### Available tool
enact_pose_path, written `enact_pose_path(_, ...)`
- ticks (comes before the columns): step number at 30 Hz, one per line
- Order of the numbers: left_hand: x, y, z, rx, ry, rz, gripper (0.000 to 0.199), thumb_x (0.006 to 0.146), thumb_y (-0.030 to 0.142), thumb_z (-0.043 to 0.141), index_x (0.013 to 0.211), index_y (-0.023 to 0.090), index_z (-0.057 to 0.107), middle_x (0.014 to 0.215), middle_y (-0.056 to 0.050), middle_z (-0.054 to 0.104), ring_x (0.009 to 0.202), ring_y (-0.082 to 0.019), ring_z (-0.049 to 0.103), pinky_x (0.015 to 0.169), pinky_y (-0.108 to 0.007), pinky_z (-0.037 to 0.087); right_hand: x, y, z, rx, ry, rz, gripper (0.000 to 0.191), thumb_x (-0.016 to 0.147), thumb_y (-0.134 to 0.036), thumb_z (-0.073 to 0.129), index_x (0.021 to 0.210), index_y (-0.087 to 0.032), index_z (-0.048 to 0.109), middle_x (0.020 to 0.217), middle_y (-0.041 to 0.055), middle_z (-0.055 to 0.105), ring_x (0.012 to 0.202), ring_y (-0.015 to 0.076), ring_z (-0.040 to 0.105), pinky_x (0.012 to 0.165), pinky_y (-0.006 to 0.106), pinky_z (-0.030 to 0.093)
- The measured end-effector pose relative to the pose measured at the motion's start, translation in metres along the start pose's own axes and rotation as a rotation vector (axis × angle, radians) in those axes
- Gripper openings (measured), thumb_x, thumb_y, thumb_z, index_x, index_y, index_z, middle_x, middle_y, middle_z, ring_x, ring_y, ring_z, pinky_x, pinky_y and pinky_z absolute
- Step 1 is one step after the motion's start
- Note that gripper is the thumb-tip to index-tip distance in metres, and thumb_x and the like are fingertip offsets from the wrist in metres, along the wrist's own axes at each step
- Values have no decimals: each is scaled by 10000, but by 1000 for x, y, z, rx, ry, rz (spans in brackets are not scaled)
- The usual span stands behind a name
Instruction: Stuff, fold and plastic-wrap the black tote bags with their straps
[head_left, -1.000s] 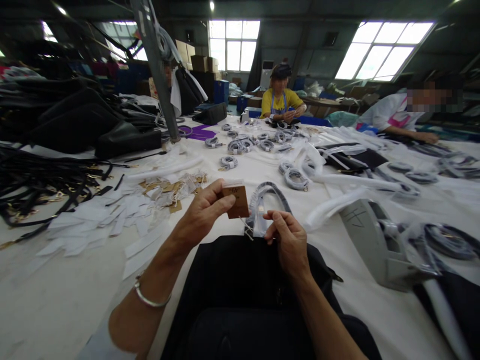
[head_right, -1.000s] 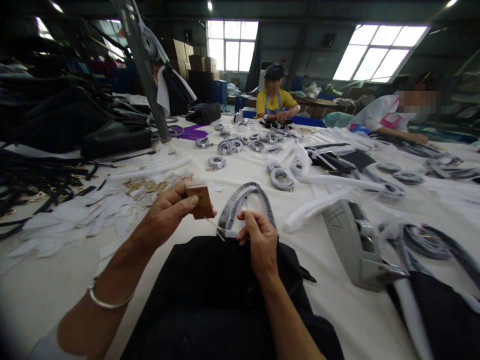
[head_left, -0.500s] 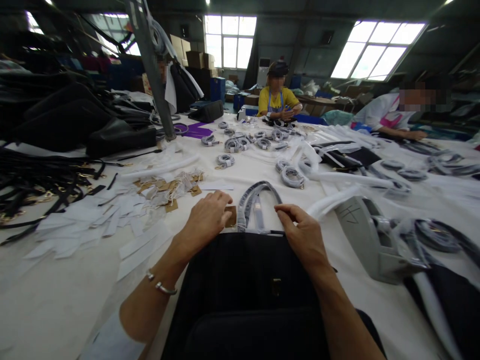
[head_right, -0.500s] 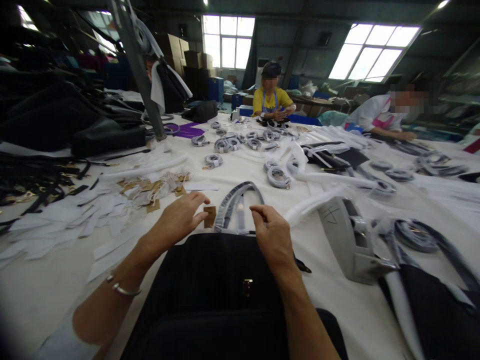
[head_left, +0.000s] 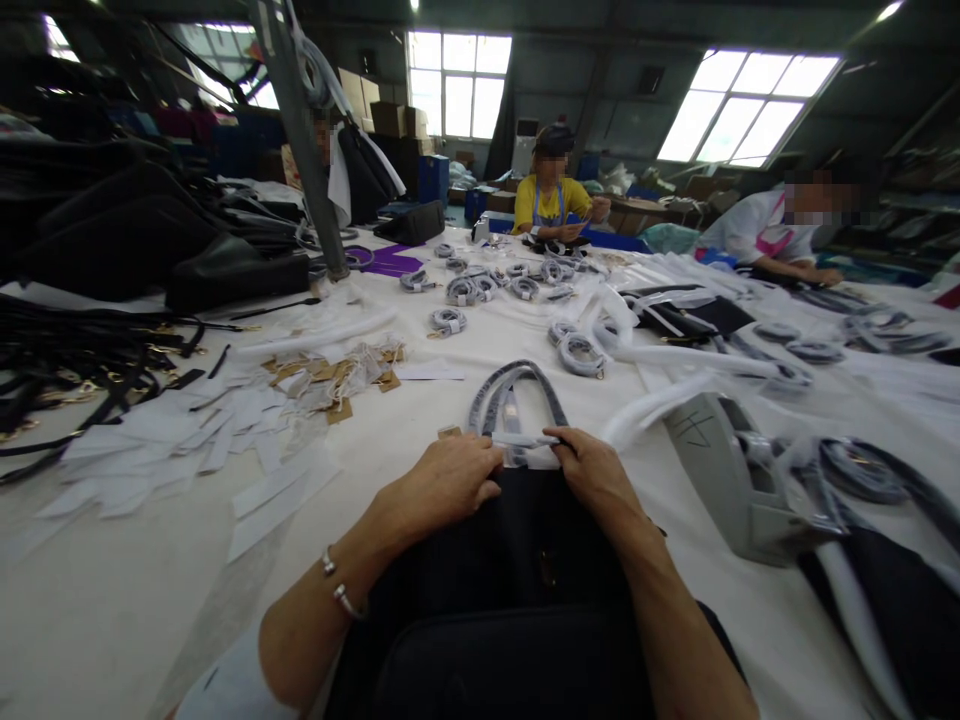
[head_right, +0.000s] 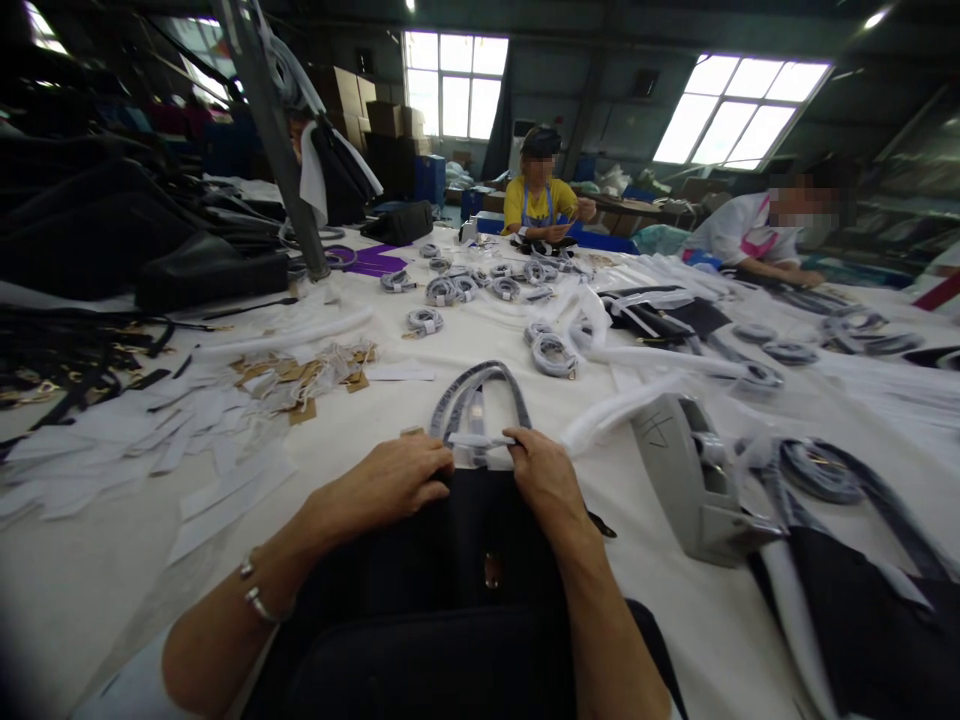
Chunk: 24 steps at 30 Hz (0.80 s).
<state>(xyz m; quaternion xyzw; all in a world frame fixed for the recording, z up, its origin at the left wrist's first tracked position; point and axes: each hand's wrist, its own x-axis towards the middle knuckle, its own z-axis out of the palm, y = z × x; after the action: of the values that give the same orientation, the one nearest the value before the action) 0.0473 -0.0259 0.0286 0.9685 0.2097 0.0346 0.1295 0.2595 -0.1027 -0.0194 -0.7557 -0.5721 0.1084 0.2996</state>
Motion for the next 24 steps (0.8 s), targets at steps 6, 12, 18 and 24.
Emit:
enact_pose_path(6,2,3,-2,-156,131,-218,183,835,263,570,1011,217,557,972,-45,650,877,-228,626,773,-346,481,0,2,-3,400,-9,6,296,812,-269,587,1070,-330,717,1053,-9,729,1055,274,627,985,439,412)
enact_pose_path(12,12,7,9,-609,345,-172,618,804,319,640,1355,249,369,1315,-95,526,1065,-214,589,852,-354,510,-5,-11,-21,481,-221,11,245,857,-375,552,944,-270,755,1004,16,735,1004,283,635,961,450,415)
enact_pose_path(18,13,21,3,-893,357,-110,505,836,325,607,1307,232,450,1158,-65,618,936,-166,620,796,-292,521,-13,-15,-25,520,-406,8,213,832,-352,584,820,-229,757,806,-7,724,759,204,635,689,292,482)
enact_pose_path(24,11,14,1,-635,326,-221,288,857,231,502,1131,226,591,914,-17,674,819,-159,626,790,-283,488,-12,-12,-26,666,-358,24,281,732,-272,697,1011,-252,728,915,2,729,918,224,648,800,334,507)
